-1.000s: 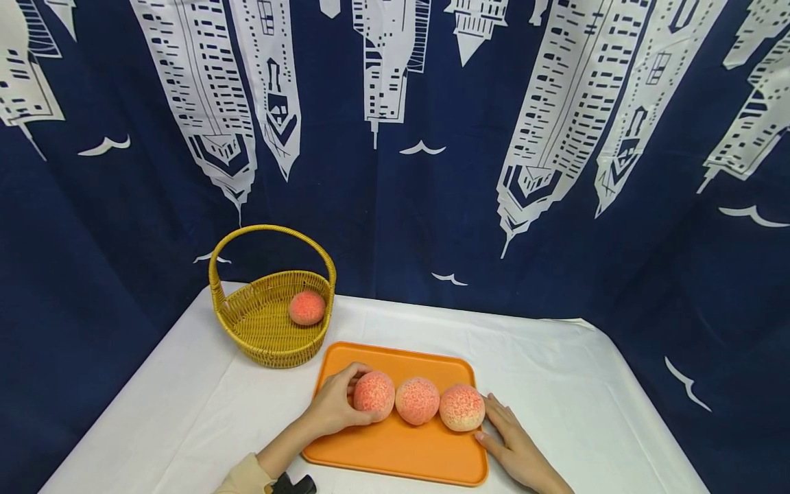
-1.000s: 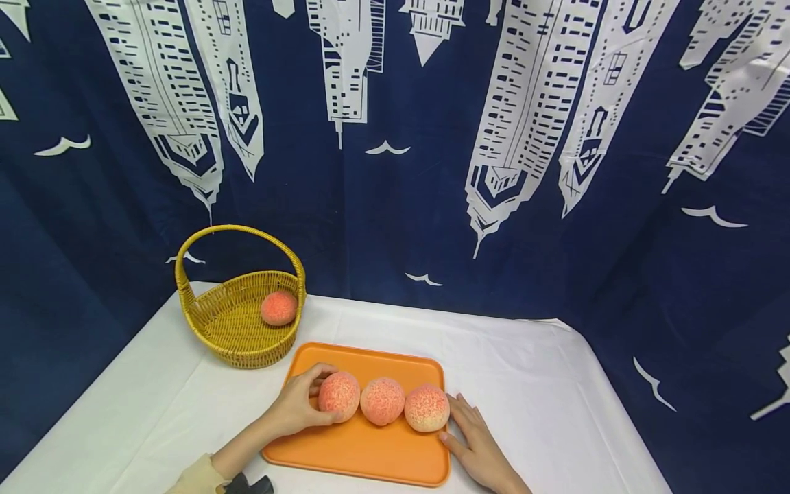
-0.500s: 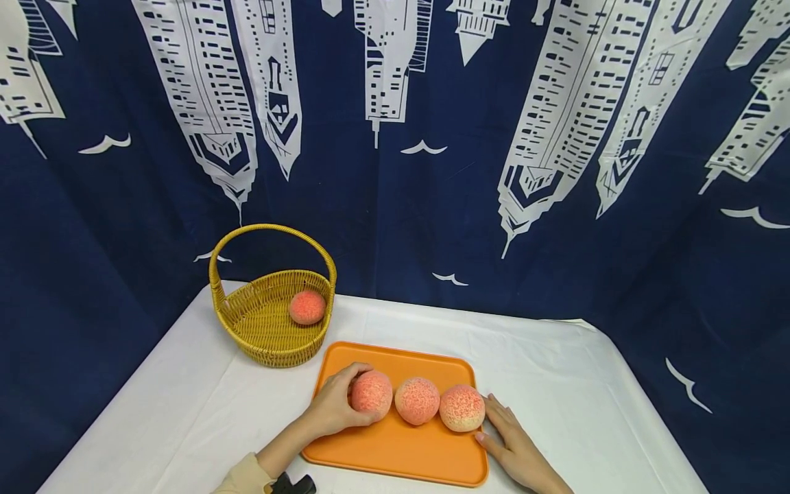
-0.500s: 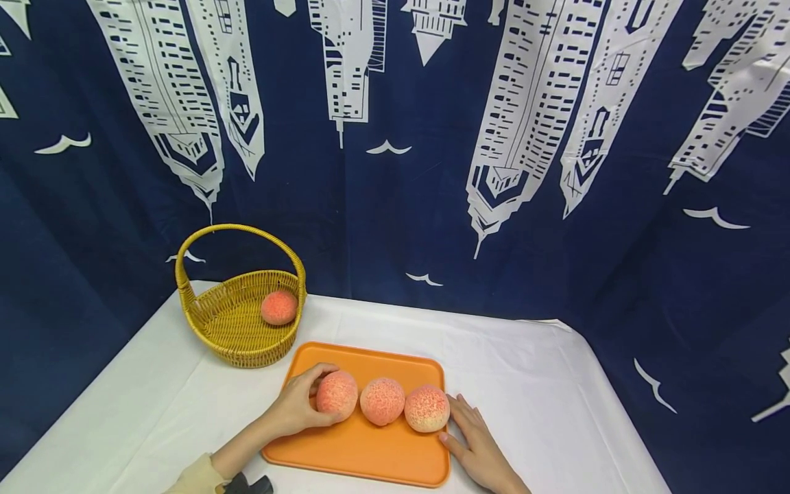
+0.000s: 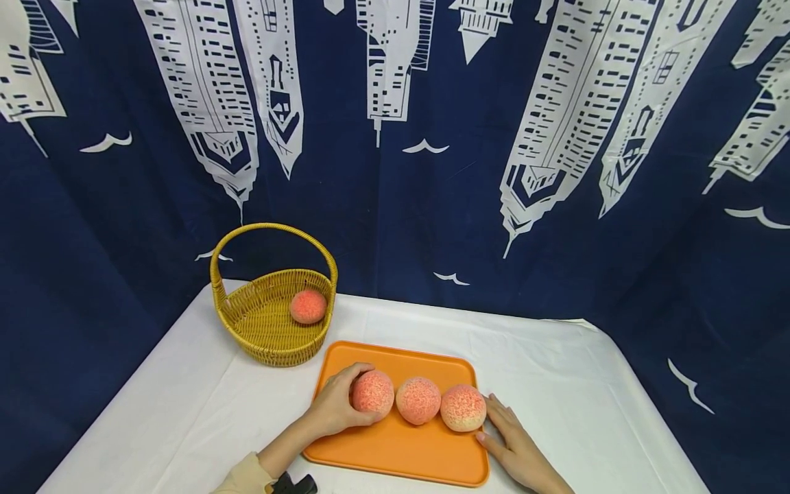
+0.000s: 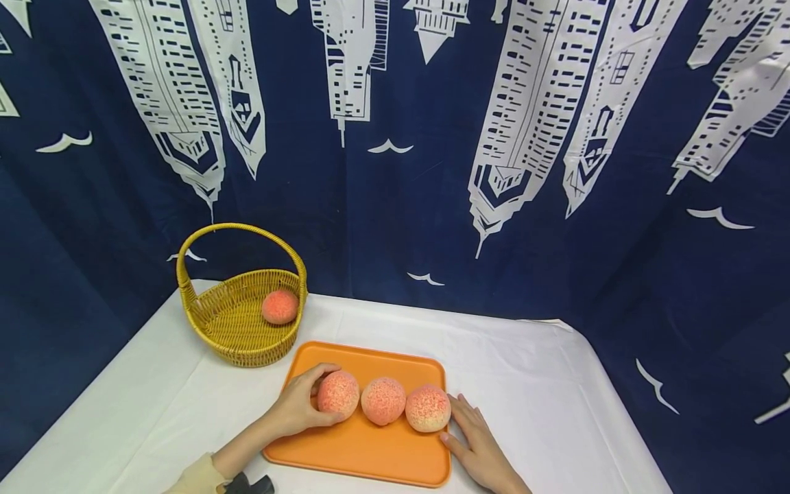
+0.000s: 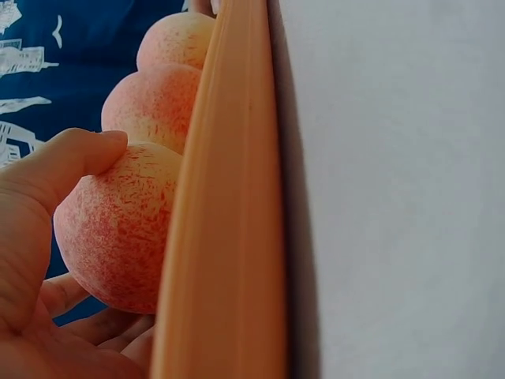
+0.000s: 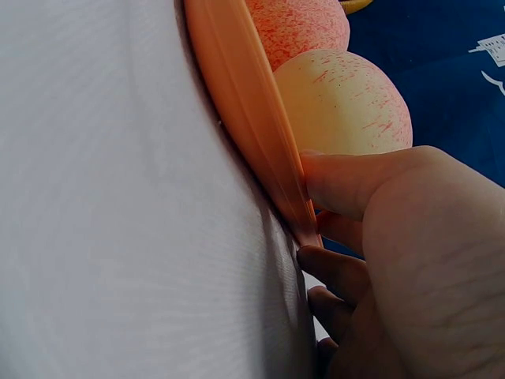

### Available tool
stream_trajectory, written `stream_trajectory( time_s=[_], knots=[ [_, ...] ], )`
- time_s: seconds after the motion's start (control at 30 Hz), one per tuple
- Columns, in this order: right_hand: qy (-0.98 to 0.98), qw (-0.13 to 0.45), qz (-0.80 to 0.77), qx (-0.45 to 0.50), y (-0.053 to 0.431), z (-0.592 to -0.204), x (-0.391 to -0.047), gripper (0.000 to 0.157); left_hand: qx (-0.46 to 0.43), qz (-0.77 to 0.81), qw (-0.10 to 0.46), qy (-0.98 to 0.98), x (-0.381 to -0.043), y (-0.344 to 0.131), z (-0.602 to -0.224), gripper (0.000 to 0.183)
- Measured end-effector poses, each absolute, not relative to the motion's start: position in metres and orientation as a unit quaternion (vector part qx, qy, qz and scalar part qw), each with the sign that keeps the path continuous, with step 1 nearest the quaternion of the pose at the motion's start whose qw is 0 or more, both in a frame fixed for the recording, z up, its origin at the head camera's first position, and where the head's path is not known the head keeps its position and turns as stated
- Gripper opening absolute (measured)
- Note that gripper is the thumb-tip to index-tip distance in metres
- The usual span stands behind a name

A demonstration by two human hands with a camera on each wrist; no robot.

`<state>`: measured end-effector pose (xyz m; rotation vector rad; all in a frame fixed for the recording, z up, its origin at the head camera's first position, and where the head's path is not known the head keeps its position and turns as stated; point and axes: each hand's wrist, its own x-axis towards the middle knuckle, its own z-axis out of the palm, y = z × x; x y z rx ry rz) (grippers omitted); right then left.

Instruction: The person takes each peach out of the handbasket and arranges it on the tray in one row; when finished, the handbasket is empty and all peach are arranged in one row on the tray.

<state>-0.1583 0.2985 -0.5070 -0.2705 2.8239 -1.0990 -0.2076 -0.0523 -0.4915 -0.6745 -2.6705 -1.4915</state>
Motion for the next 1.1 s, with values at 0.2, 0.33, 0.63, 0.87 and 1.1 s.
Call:
stream_trajectory(
  time_s=[0.2, 0.33, 0.63, 0.87, 1.1],
  knots=[
    [0.927, 0.054, -0.362, -0.081, 0.2985, -0.5049, -0.1582, 0.068, -0.227, -0.477, 0.007, -0.849, -0.2082, -0.05, -0.4918, 0.075],
    [0.928, 0.048, -0.361, -0.082, 0.2975, -0.5046, -0.1581, 0.068, -0.224, -0.478, 0.005, -0.85, -0.2072, -0.0496, -0.492, 0.075],
    [0.927, 0.036, -0.361, -0.09, 0.2981, -0.5069, -0.1571, 0.067, -0.222, -0.48, -0.004, -0.849, -0.2071, -0.0506, -0.4916, 0.077],
    [0.928, 0.015, -0.358, -0.103, 0.2986, -0.5086, -0.1561, 0.065, -0.219, -0.478, -0.008, -0.851, -0.2076, -0.0512, -0.4915, 0.078],
    [0.928, 0.02, -0.358, -0.099, 0.2985, -0.5086, -0.156, 0.066, -0.22, -0.477, -0.011, -0.851, -0.2067, -0.0514, -0.4908, 0.079]
  ],
)
